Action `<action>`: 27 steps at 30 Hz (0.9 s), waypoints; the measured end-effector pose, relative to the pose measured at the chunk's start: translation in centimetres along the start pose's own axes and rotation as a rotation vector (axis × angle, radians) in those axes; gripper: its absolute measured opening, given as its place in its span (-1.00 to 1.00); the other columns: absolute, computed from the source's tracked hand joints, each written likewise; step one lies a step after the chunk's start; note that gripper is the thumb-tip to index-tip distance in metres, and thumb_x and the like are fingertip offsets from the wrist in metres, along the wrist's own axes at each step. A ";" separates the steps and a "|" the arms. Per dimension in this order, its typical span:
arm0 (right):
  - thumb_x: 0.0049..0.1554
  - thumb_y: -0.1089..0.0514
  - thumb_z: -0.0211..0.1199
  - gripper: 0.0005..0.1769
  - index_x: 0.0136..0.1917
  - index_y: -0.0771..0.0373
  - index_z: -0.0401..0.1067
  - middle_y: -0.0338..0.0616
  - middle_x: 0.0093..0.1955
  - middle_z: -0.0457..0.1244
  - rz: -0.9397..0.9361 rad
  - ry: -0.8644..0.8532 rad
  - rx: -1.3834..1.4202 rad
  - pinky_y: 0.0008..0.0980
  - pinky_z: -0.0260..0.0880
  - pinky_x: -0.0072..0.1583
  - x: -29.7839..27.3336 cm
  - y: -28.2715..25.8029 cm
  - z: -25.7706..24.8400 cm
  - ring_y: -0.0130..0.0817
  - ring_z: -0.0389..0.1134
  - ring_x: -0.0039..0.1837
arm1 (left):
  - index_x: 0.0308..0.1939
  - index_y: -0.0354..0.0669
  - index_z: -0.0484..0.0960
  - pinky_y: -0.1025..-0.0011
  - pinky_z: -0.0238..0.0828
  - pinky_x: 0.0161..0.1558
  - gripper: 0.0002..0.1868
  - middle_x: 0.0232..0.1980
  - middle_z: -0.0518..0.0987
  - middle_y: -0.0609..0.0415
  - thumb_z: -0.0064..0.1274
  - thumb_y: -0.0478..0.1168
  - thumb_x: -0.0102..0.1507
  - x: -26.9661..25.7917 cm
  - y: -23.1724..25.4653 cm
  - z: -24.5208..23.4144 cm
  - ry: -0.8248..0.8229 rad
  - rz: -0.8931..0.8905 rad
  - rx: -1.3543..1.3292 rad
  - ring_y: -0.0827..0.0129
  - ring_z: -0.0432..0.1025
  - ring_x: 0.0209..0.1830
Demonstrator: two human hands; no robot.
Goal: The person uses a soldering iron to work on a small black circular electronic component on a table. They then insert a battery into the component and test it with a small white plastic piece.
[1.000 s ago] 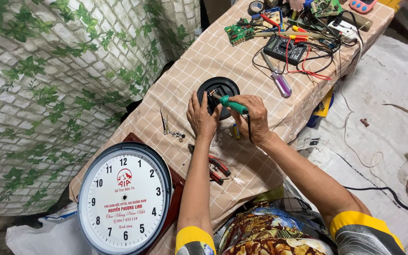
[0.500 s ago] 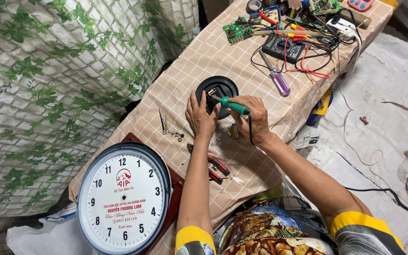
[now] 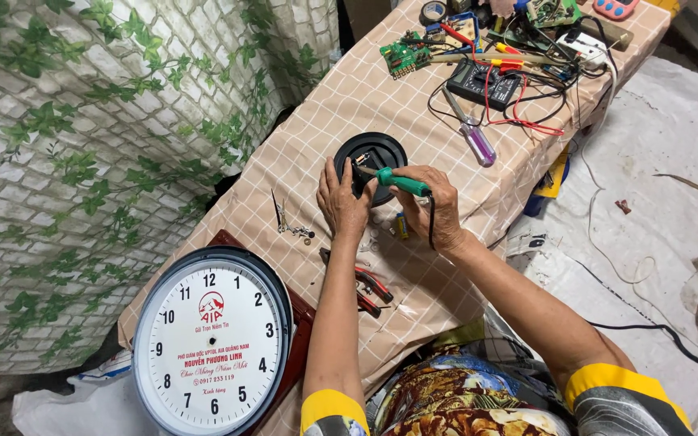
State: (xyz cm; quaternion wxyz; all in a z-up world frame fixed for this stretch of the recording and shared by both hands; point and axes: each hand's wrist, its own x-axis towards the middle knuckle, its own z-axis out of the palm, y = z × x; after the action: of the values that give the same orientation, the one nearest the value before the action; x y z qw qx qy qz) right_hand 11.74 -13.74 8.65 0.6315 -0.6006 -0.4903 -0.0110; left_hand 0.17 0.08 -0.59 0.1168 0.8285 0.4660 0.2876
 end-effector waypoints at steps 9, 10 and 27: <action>0.17 0.30 0.42 -0.69 0.18 0.15 0.55 -0.09 0.01 0.42 0.088 0.038 0.111 -0.18 0.38 0.24 0.5 0.8 -1.4 -0.14 0.46 0.15 | 0.43 0.10 0.45 0.01 0.04 0.43 -0.18 0.58 0.19 -0.05 0.13 0.37 0.19 0.3 0.2 0.1 0.014 0.001 -0.015 -0.01 0.11 0.54; 0.17 0.30 0.42 -0.69 0.18 0.15 0.55 -0.09 0.01 0.42 0.089 0.044 0.106 -0.18 0.38 0.24 1.1 0.7 -2.0 -0.14 0.46 0.15 | 0.43 0.10 0.45 0.01 0.04 0.43 -0.18 0.58 0.19 -0.05 0.13 0.37 0.19 0.3 0.0 0.3 0.010 0.008 -0.018 -0.01 0.11 0.54; 0.15 0.21 0.40 -0.84 0.04 0.12 0.62 -0.04 0.10 0.37 -0.198 0.142 0.043 -0.16 0.47 0.15 3.4 3.4 -7.3 -0.05 0.46 0.09 | 0.12 0.10 0.70 0.31 0.49 0.00 -0.62 0.06 0.62 0.09 0.20 0.09 0.30 2.3 1.9 -2.9 0.140 -0.234 -0.355 0.18 0.53 0.05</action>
State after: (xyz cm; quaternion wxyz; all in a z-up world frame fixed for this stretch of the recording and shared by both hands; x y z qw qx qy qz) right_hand 19.93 -16.47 9.75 0.6732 -0.5331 -0.5015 -0.1051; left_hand 0.74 0.76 3.46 0.2605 0.7134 0.5080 0.4065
